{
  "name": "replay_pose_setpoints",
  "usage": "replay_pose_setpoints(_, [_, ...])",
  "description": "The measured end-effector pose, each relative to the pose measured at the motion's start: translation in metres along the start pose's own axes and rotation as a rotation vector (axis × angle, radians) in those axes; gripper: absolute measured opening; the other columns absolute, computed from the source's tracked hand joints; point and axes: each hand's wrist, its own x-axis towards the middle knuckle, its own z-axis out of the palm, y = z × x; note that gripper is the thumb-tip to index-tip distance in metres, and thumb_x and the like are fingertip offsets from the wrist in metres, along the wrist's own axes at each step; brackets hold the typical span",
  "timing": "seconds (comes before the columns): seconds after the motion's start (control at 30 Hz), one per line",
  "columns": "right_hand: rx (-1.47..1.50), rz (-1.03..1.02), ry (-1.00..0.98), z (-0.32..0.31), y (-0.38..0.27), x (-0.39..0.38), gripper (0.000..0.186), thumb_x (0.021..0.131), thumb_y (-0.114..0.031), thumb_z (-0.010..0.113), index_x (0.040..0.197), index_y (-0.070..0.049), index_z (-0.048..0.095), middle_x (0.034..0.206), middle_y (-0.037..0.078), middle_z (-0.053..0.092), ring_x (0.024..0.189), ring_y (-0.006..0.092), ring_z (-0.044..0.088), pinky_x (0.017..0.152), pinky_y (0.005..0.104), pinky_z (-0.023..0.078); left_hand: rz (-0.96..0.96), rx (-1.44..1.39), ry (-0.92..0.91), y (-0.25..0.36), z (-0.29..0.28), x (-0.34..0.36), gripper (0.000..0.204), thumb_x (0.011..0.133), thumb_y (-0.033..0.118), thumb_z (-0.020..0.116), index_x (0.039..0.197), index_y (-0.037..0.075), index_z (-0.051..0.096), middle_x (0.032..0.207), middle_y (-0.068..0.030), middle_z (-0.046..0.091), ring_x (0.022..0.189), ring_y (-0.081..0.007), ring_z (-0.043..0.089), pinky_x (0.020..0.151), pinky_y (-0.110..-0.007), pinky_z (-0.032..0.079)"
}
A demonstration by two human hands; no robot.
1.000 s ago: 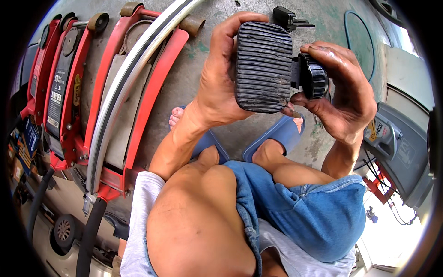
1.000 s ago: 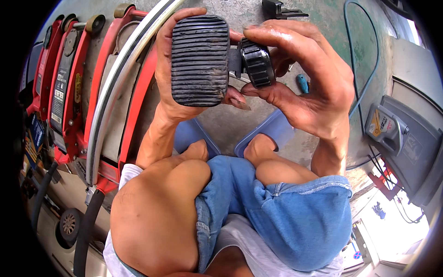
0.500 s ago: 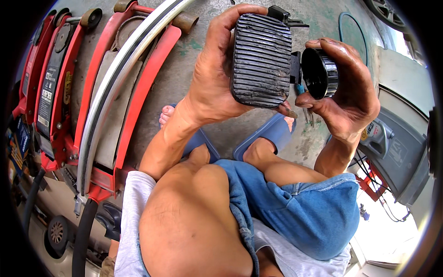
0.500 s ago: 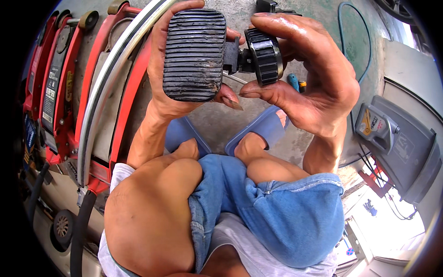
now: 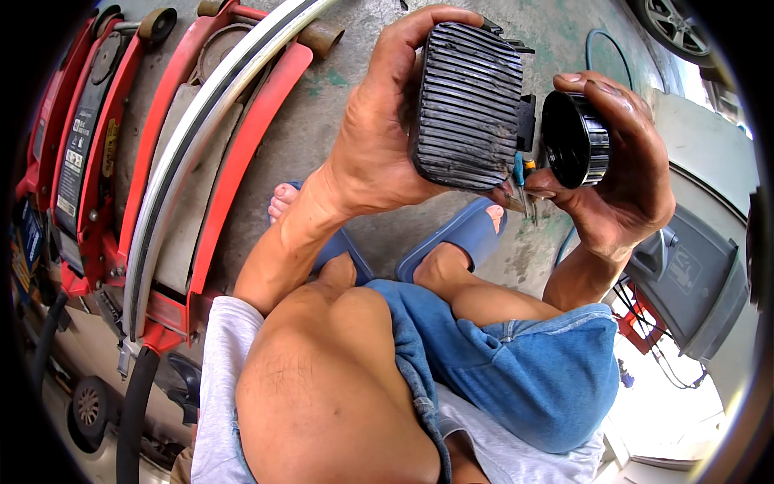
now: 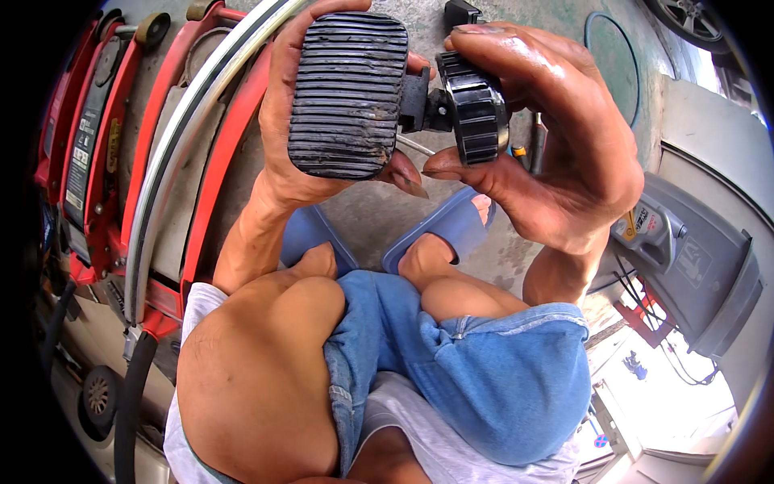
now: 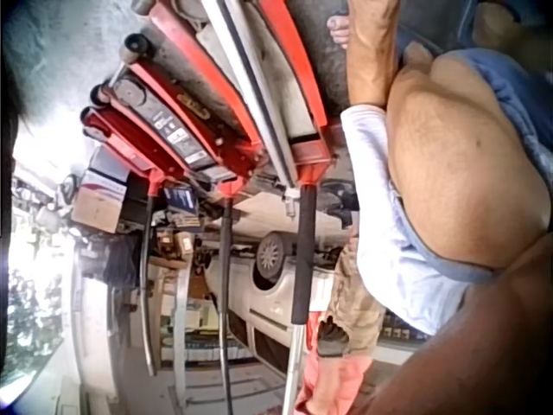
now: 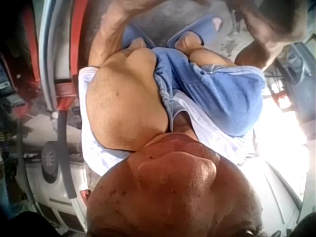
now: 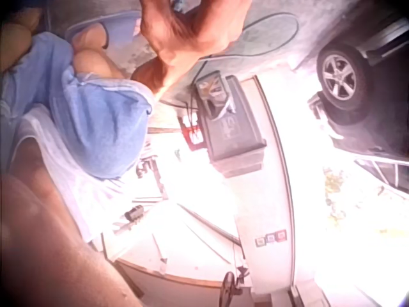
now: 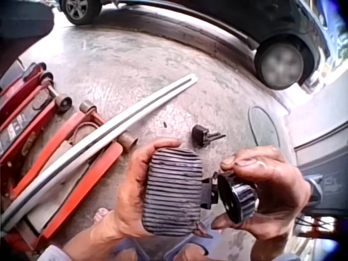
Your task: The person uses a wrench and pliers to disassemble a black mechanical component, removing a metal pipe fitting and then unscrewing the housing to reveal internal fins.
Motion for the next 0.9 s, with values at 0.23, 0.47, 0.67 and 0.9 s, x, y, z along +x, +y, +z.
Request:
replay_pose_setpoints(0.23, [-0.128, 0.011, -0.017, -0.009, -0.014, 0.012, 0.080, 0.063, -0.020, 0.092, 0.129, 0.008, 0.057, 0.118, 0.028, 0.067, 0.118, 0.0388, 0.062, 0.098, 0.0455, 0.054, 0.049, -0.069, -0.050, 0.002, 0.003, 0.008, 0.105, 0.063, 0.010, 0.096, 0.146, 0.000, 0.033, 0.131, -0.0124, 0.055, 0.113, -0.0189, 0.062, 0.096, -0.033, 0.054])
replay_pose_setpoints(0.47, [-0.271, -0.110, -0.073, -0.012, -0.024, 0.027, 0.080, 0.064, -0.023, 0.091, 0.130, 0.005, 0.055, 0.119, 0.029, 0.066, 0.115, 0.0401, 0.064, 0.094, 0.0461, 0.056, -0.303, -0.855, -0.007, 0.001, 0.003, 0.010, 0.053, 0.102, 0.018, 0.058, 0.147, 0.003, 0.034, 0.131, -0.0129, 0.055, 0.114, -0.0203, 0.062, 0.095, -0.037, 0.056])
replay_pose_setpoints(0.67, [-0.309, -0.175, -0.105, -0.015, -0.029, 0.036, 0.080, 0.063, -0.020, 0.092, 0.130, 0.005, 0.055, 0.119, 0.029, 0.065, 0.115, 0.0395, 0.065, 0.095, 0.0464, 0.057, -0.087, -0.382, -0.007, -0.004, 0.007, 0.009, 0.055, 0.102, 0.022, 0.058, 0.148, 0.003, 0.034, 0.132, -0.0123, 0.054, 0.114, -0.0192, 0.061, 0.095, -0.036, 0.056])
replay_pose_setpoints(0.9, [-0.392, -0.193, -0.138, -0.016, -0.040, 0.042, 0.079, 0.063, -0.021, 0.092, 0.129, 0.005, 0.055, 0.120, 0.029, 0.065, 0.115, 0.0399, 0.065, 0.097, 0.0465, 0.055, -0.048, -0.490, -0.050, 0.007, 0.005, 0.016, 0.085, 0.080, 0.011, 0.083, 0.148, 0.003, 0.033, 0.130, -0.0110, 0.056, 0.115, -0.0180, 0.060, 0.097, -0.033, 0.053])
